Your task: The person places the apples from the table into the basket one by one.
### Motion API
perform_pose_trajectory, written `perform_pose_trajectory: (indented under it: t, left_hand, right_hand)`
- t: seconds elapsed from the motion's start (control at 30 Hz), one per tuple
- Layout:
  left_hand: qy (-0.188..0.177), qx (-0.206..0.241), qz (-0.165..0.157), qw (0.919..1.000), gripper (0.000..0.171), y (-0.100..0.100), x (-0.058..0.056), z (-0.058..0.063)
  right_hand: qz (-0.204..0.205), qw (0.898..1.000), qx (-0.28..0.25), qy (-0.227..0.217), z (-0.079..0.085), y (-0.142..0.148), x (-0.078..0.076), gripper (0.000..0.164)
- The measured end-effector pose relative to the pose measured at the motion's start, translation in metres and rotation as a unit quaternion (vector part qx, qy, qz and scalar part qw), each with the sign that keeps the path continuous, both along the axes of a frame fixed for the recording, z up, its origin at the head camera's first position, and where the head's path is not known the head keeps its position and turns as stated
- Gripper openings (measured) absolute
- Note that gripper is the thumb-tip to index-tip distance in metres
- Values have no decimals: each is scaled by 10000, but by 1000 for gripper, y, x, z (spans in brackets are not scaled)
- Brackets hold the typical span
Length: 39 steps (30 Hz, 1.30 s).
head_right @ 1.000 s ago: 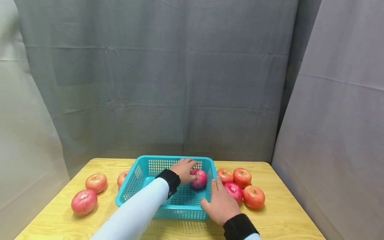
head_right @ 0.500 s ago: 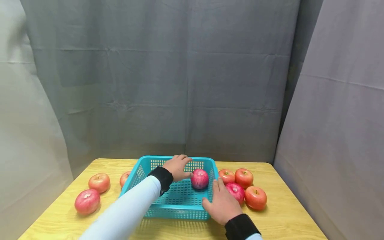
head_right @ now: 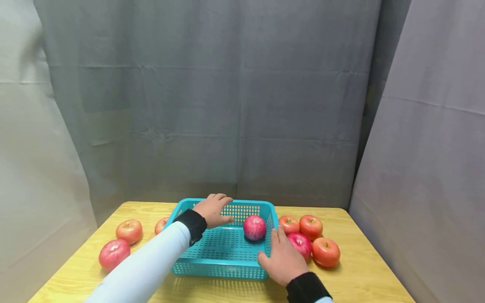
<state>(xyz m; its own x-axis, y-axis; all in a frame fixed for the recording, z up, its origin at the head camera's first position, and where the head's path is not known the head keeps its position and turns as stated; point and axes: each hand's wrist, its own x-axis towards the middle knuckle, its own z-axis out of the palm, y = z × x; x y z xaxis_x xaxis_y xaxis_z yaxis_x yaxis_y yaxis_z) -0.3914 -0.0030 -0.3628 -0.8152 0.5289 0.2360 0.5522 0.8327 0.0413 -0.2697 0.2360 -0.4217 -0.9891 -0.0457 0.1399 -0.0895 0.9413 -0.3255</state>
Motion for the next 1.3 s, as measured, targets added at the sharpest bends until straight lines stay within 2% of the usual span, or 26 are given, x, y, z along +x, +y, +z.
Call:
perform_pose_trajectory:
  t: [0.17, 0.47, 0.63, 0.8, 1.0, 1.3]
  left_hand:
    - [-65, -5, 91, 9999, 65, -14, 0, 4]
    - [-45, 42, 99, 9999, 63, -41, 2, 14]
    - [-35, 21, 262, 9996, 64, -58, -1, 17]
    - [-65, 68, 416, 9991, 64, -75, -6, 16]
    - [-38, 186, 480, 9987, 67, -98, -13, 9]
    - [-30, 422, 572, 9975, 66, -135, -14, 7]
  right_hand:
    - [-10, 10000, -18, -86, -1, 1, -3, 90]
    - [69, 9999, -57, 75, -5, 1, -5, 86]
    - [78, 9999, -65, 98, -3, 2, -5, 85]
    - [53, 9999, -77, 56, -1, 2, -4, 84]
    - [74, 9999, -77, 100, -2, 3, -4, 84]
    - [121, 9999, -56, 109, 0, 5, -4, 84]
